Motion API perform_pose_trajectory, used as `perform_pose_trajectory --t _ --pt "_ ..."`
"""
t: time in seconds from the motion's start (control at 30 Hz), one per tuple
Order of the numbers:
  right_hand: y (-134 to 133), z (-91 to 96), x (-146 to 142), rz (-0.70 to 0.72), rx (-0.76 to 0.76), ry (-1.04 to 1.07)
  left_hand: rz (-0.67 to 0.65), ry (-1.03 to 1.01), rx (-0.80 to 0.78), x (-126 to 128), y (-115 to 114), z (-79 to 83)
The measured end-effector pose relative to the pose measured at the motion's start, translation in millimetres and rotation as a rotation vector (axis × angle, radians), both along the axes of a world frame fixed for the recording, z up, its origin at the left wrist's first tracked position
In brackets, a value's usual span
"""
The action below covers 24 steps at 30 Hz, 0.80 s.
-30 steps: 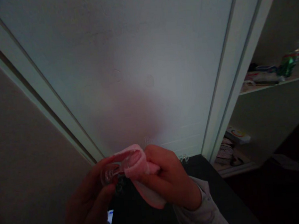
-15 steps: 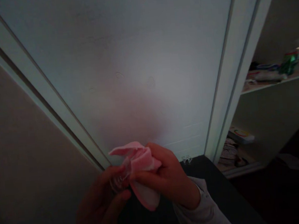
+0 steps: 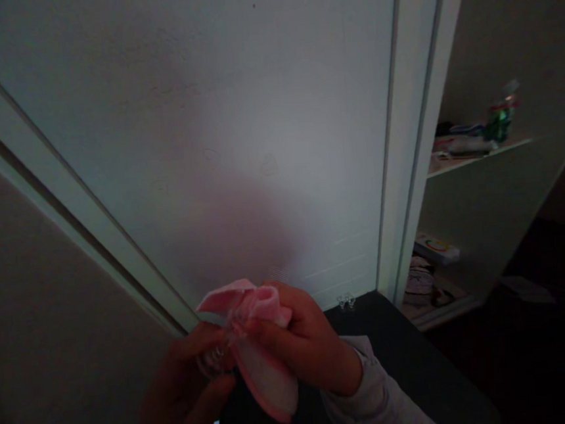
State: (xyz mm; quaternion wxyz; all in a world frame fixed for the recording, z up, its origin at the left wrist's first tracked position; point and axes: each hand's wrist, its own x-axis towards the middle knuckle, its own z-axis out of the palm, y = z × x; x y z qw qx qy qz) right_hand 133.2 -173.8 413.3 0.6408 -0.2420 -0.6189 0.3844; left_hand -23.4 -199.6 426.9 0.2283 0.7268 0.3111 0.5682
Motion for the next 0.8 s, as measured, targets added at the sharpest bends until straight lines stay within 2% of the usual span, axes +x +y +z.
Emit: perform_pose_trajectory --t 0.07,0.27,0.4,0.53,0.6,0.7,0.8 --pt "-2 3.0 2 -0.018 0.025 -0.029 -0.034 0.002 0.001 0 0 -0.9" --pt "-5 5.2 0 0.058 0.026 0.029 -0.114 0.049 0.02 3 -1 -0.8" --pt "-5 -2.7 -3 0.009 -0.025 0.102 -0.068 0.002 -0.012 7 -3 -0.2" --pt "-4 -4.9 -3 0.108 -0.044 0.128 -0.092 0.001 -0.04 7 -4 -1.3" --pt "-1 -4.6 -2 0.122 -0.021 0.137 -0.049 -0.008 -0.042 6 -4 -3.0" --pt "5 -4.2 0 0.066 0.0 0.112 0.011 0.001 -0.052 4 -3 -5.4" --pt "9 -3.6 2 -0.004 -0.01 0.037 0.007 0.016 -0.037 3 -3 -6.5"
